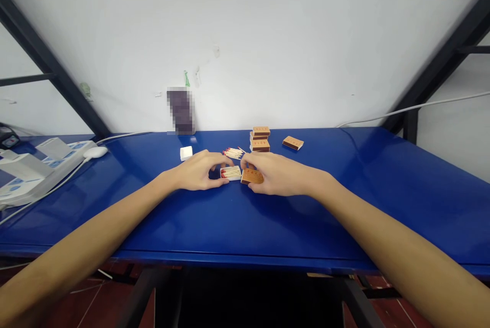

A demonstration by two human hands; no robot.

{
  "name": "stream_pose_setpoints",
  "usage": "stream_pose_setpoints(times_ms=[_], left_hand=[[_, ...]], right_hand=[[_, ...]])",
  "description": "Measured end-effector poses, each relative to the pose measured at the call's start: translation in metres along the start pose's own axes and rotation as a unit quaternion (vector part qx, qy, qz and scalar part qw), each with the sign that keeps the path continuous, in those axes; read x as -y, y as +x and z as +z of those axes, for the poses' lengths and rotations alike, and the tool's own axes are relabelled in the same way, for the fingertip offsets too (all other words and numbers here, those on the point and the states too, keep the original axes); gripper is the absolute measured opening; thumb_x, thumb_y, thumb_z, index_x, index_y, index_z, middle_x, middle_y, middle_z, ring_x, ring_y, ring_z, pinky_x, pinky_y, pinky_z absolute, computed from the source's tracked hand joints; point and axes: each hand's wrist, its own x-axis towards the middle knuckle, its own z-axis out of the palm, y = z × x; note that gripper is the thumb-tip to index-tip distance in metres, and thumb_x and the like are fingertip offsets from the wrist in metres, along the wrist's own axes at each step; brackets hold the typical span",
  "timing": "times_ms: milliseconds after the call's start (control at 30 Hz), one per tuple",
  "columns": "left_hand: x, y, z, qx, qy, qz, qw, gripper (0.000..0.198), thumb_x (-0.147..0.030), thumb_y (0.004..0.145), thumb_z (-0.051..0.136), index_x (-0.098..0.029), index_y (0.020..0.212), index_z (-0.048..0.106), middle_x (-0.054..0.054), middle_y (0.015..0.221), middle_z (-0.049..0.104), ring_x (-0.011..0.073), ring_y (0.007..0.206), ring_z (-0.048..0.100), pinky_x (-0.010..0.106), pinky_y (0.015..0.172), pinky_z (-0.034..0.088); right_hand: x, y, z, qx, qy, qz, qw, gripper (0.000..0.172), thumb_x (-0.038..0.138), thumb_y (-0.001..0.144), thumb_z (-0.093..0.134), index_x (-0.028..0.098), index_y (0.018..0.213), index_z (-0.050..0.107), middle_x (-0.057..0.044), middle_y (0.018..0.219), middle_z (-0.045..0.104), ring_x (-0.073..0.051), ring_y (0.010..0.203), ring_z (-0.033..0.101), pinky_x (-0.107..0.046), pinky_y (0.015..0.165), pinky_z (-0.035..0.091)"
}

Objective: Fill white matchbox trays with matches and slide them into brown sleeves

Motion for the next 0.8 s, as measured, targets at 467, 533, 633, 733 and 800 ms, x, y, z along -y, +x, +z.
stream_pose_setpoints(times_ms=[467,533,633,733,800], left_hand=[[0.004,-0.004,0.006,-0.031,-0.035,-0.014,0.999,0.034,-0.038,0.088,0.062,-0.02,0.117,0.063,0.004,0.104,0.07,0.0169,0.08,0.063,0.031,0.077,0.046],[0.006,-0.004,0.006,-0.032,-0.029,-0.025,0.999,0.036,-0.039,0.087,0.063,-0.02,0.118,0.063,0.004,0.102,0.07,0.0173,0.08,0.063,0.031,0.074,0.045],[0.008,-0.005,0.007,-0.037,-0.02,-0.026,0.999,0.036,-0.039,0.087,0.063,-0.021,0.119,0.062,0.004,0.102,0.07,0.0182,0.083,0.063,0.031,0.075,0.046],[0.007,-0.005,0.007,-0.042,-0.008,-0.023,0.999,0.033,-0.037,0.087,0.063,-0.021,0.116,0.063,0.004,0.103,0.07,0.0196,0.087,0.065,0.032,0.078,0.046],[0.006,-0.005,0.007,-0.037,-0.007,-0.024,0.999,0.033,-0.036,0.087,0.062,-0.022,0.117,0.063,0.004,0.109,0.07,0.0205,0.092,0.065,0.033,0.082,0.046]], right_hand=[[0.013,-0.001,-0.002,0.01,-0.057,-0.007,0.998,0.03,0.026,0.081,0.056,0.023,0.11,0.056,-0.005,0.097,0.066,-0.022,0.078,0.06,-0.031,0.064,0.039],[0.014,-0.001,-0.002,0.02,-0.061,0.0,0.998,0.025,0.026,0.08,0.056,0.023,0.105,0.055,-0.005,0.093,0.065,-0.022,0.077,0.059,-0.031,0.064,0.039],[0.013,0.0,0.001,0.04,-0.057,0.007,0.998,0.025,0.028,0.08,0.057,0.023,0.104,0.055,-0.005,0.094,0.066,-0.023,0.081,0.06,-0.032,0.066,0.04],[0.013,0.002,0.004,0.042,-0.047,-0.005,0.998,0.035,0.029,0.08,0.058,0.024,0.114,0.054,-0.007,0.105,0.067,-0.026,0.09,0.062,-0.034,0.073,0.044],[0.012,0.002,0.004,0.036,-0.038,-0.009,0.999,0.045,0.028,0.08,0.058,0.024,0.124,0.051,-0.008,0.111,0.066,-0.028,0.096,0.063,-0.037,0.078,0.046]])
